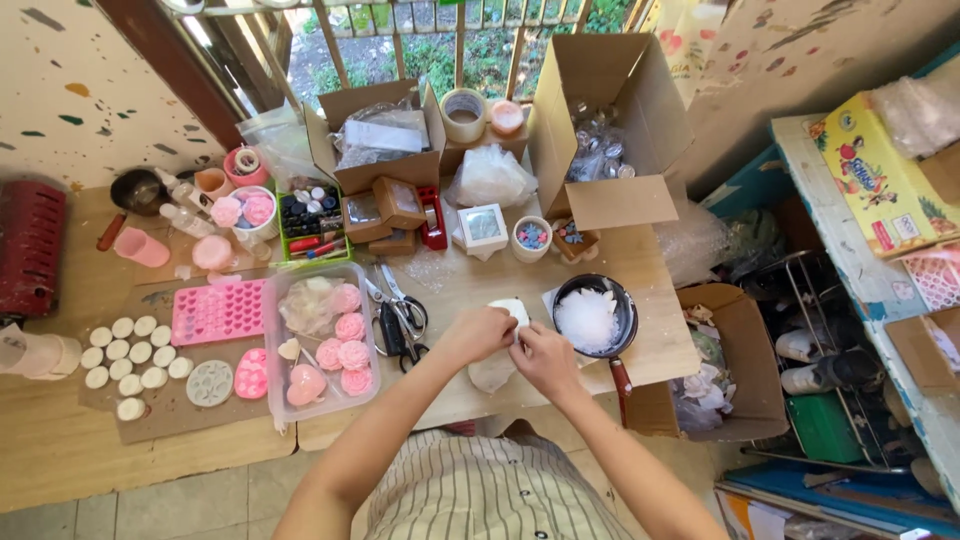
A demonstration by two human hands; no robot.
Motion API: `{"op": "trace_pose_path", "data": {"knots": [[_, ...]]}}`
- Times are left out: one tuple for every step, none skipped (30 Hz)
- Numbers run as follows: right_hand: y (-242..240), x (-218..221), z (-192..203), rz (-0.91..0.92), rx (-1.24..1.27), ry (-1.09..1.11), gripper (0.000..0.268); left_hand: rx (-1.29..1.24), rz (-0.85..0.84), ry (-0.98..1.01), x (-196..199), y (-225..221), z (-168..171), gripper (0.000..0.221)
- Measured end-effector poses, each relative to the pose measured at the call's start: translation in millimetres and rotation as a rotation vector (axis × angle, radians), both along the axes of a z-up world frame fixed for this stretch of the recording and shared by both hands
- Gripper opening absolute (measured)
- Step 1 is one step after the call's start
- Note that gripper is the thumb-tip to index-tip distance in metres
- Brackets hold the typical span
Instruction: Cutting blocks of wax and preparing materials for candle production.
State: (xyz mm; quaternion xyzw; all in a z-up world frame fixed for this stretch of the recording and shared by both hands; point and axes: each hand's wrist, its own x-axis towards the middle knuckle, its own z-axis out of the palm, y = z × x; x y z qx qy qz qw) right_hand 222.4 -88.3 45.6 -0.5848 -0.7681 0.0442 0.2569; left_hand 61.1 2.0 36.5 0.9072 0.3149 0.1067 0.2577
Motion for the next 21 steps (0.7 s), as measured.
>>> {"op": "trace_pose_path", "data": {"knots": [[0.5, 1.2, -11.3, -0.061, -0.053, 0.204, 0.009, -0.010, 0.061, -0.027, -0.9, -3.1, -1.4, 0.020], [1.1, 2.3, -23.0, -0.122, -0.106, 0.408, 0.006, -0.021, 0.122, -0.054, -1.9, -6.1, -3.3, 0.020], [-0.1, 9.2, -37.1, -0.122, -0.108, 0.407, 0.006, -0.023, 0.121, -0.055, -1.4, -12.0, -2.9, 0.020], [-1.4, 16.0, -51.2, -0.174, -0.333, 0.827, 0.001, -0.093, 0.260, -0.132, -1.0, -17.9, -2.7, 0.021], [2.8, 22.6, -64.6, -0.218, -0.554, 1.246, 0.008, -0.156, 0.399, -0.211, -1.0, -18.8, -1.2, 0.023], [4.8, 30.6, -71.4, -0.215, -0.550, 1.244, 0.008, -0.151, 0.399, -0.213, -1.5, -24.4, -1.3, 0.023], [5.0, 39.6, -77.9, -0.101, -0.574, 1.412, 0.008, -0.132, 0.485, -0.280, -1.0, -31.5, -1.5, 0.022], [5.1, 48.8, -84.6, 0.018, -0.595, 1.575, 0.009, -0.112, 0.571, -0.346, -0.2, -38.7, -1.9, 0.021], [6.7, 56.0, -82.8, 0.016, -0.595, 1.575, 0.009, -0.114, 0.569, -0.347, -2.1, -42.0, -1.2, 0.021], [8.3, 63.2, -81.0, 0.169, -0.627, 1.657, 0.010, -0.135, 0.562, -0.361, -4.1, -45.3, -0.6, 0.018], [12.5, 69.6, -78.8, 0.332, -0.655, 1.733, 0.012, -0.153, 0.556, -0.377, -7.0, -46.7, 0.7, 0.016], [20.9, 65.5, -59.1, 0.334, -0.655, 1.732, 0.012, -0.152, 0.556, -0.377, -10.3, -48.6, 6.2, 0.016], [26.9, 61.9, -39.7, 0.165, -0.554, 1.302, 0.018, -0.074, 0.488, -0.452, -13.2, -52.4, 11.3, 0.016], [32.9, 58.3, -20.5, 0.009, -0.443, 0.870, 0.032, 0.004, 0.418, -0.524, -16.0, -56.2, 16.3, 0.021], [37.9, 56.6, -20.4, 0.009, -0.444, 0.870, 0.032, 0.004, 0.418, -0.524, -15.7, -59.6, 9.7, 0.021], [42.7, 54.9, -20.3, 0.107, -0.448, 0.671, 0.034, 0.050, 0.433, -0.520, -15.4, -63.1, 3.0, 0.017], [44.8, 52.8, -20.7, 0.200, -0.452, 0.472, 0.036, 0.092, 0.447, -0.514, -15.5, -69.0, -3.8, 0.014], [42.4, 50.1, -20.3, 0.199, -0.456, 0.474, 0.036, 0.088, 0.447, -0.511, -15.4, -75.6, -8.2, 0.014], [45.7, 46.9, -19.1, 0.189, -0.553, 0.622, 0.035, 0.123, 0.501, -0.509, -15.6, -77.8, -12.1, 0.012], [48.6, 43.3, -17.8, 0.179, -0.650, 0.769, 0.033, 0.158, 0.555, -0.508, -16.2, -80.3, -15.9, 0.010], [51.1, 40.5, -17.4, 0.186, -0.647, 0.765, 0.033, 0.164, 0.560, -0.510, -17.5, -79.3, -17.7, 0.010]]}}
